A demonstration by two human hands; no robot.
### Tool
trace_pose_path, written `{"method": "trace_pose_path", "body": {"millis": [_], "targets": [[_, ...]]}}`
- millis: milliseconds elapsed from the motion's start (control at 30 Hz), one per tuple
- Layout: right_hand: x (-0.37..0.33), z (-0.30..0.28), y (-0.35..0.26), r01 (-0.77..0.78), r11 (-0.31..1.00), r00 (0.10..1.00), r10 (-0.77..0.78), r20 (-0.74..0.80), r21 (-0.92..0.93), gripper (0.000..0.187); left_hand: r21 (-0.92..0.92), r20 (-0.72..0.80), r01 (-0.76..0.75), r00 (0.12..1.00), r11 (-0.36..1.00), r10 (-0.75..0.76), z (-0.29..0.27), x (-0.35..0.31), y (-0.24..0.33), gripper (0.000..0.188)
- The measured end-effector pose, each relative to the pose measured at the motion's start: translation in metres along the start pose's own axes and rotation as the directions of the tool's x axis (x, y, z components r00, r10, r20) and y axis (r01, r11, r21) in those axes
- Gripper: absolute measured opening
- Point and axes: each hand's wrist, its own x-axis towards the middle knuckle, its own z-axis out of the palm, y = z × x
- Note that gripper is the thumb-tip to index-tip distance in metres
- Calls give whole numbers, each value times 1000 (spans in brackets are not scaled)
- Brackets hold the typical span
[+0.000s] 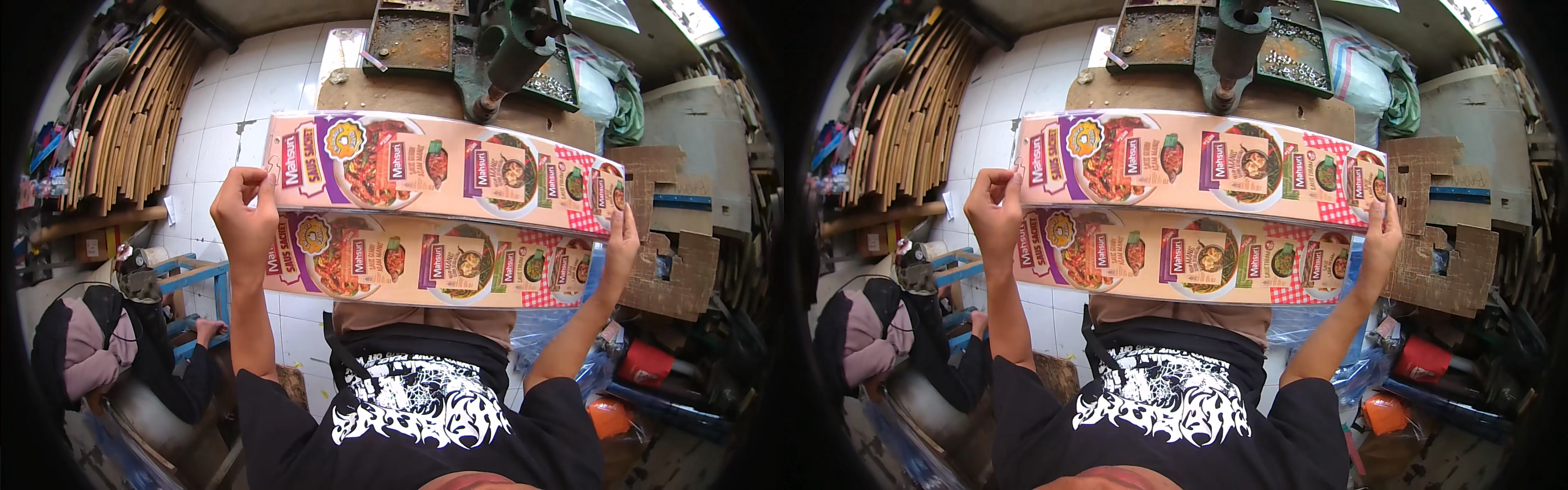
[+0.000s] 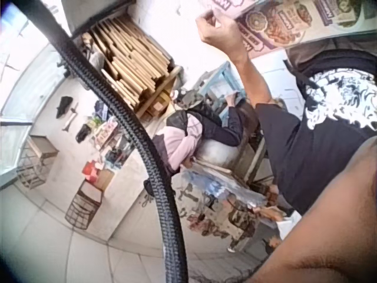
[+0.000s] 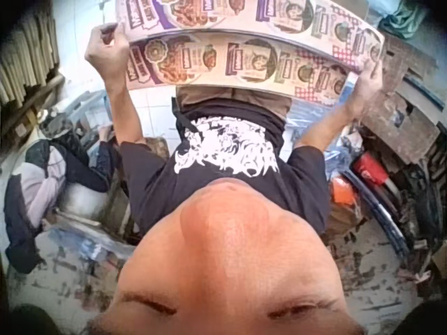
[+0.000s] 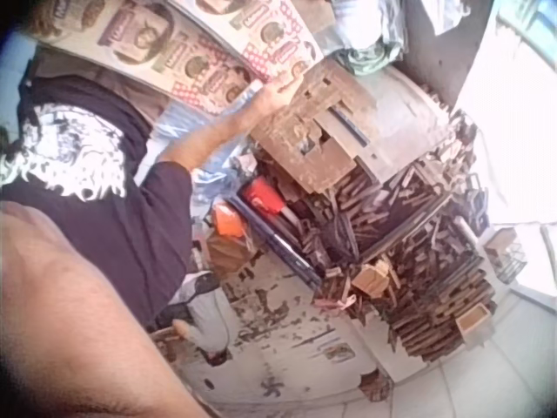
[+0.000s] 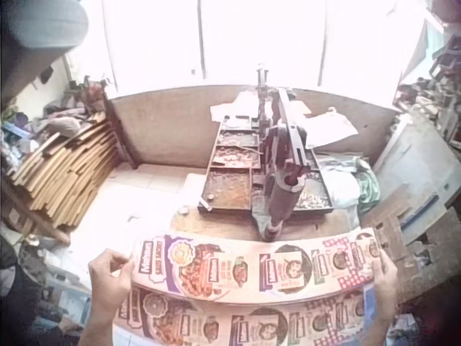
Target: The person attaches wire hooks to printed hang strips by inserting the wire clips through punched holes in the strips by hand.
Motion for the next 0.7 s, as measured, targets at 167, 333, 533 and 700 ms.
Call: {"method": "trace_pose_path", "body": {"millis": [167,333,533,700], "targets": [[-17,9,-16,-33,999,998,31,63,22,63,29,-93,-82,992,996,85,16,6,-10,3],[-25,14,-20,-15,999,995,19,95,-46,65,21,-78,-63,995,998,64,28,4,-8,4],[-29,6,-22,119,974,986,-94,135,-193,75,115,23,-223,975,968,222,23,10,-3,7],[-36,1,-46,526,767,835,-385,392,-367,101,118,58,-497,868,860,493,27,6,-13,12]]}}
